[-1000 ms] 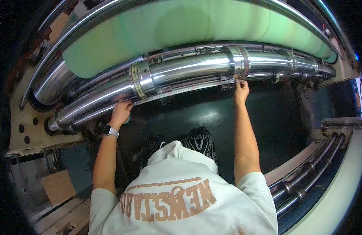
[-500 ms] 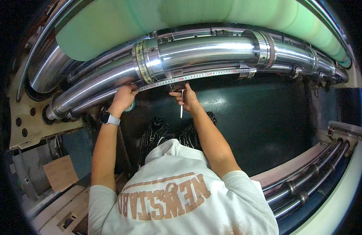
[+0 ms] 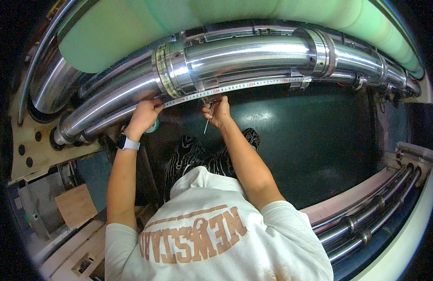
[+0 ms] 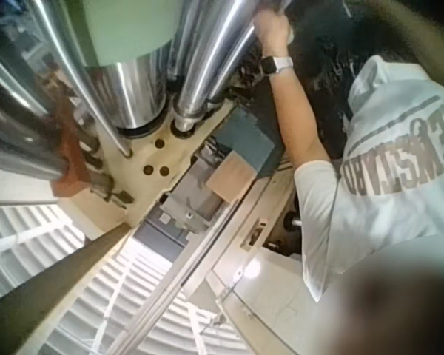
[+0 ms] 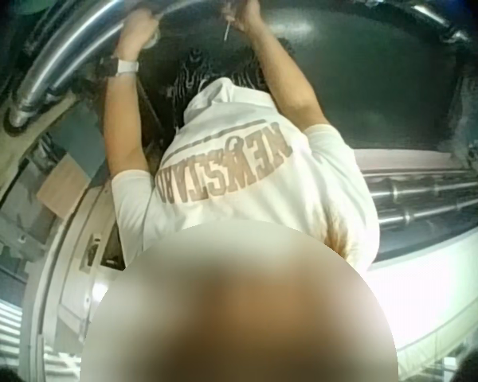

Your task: The person uses a measuring tape to check distances between metal components on industrial rollers and applies a clear tape or film to a section of the machine.

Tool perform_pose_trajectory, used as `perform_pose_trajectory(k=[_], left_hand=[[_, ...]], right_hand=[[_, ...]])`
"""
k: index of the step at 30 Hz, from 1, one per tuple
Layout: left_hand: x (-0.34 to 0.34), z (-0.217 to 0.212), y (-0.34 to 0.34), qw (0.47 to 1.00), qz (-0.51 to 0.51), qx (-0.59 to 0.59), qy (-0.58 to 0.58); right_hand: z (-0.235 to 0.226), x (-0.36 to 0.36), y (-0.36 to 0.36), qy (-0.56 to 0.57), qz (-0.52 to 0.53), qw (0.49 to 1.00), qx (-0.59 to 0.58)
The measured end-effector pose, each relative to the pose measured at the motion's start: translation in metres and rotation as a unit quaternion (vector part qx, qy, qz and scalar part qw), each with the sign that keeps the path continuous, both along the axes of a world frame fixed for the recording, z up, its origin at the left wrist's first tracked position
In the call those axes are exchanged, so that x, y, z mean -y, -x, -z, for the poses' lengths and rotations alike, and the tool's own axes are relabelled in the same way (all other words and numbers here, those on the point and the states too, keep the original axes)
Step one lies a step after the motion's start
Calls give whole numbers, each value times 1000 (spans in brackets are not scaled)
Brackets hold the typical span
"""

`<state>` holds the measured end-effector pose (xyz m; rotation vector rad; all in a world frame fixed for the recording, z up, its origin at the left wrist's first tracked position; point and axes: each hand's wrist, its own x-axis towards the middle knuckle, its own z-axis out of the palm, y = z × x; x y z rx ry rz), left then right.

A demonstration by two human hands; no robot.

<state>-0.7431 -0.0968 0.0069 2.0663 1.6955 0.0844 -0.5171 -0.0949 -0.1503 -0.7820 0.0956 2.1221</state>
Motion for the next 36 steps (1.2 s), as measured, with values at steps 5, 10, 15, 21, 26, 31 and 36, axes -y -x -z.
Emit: perform_pose_trajectory(k=[5,10,15,21,26,31,36], left_hand=[[-1,2,3,1000,9,-4,-11],[2,5,1,999,7,21,-41],[4,4,1,999,21,-11,-32],[3,5,1,999,30,-12,-35],[6,3,0,999,31,-5,-41],[5,13,4,998,19,8,-57],[7,5,-1,999,15,-11,-39]], right_hand=[[-18,7,9,18,-13,999,44],[-9,5,24,14,5,998,68],[-9,7,35,6,-6,999,35],[-14,9,45,14,-10,998,60],[-13,13,49,9,-12,999,37],[-20,12,54,19,-21,997,68],[-17,13,56,3,-19,998,57]])
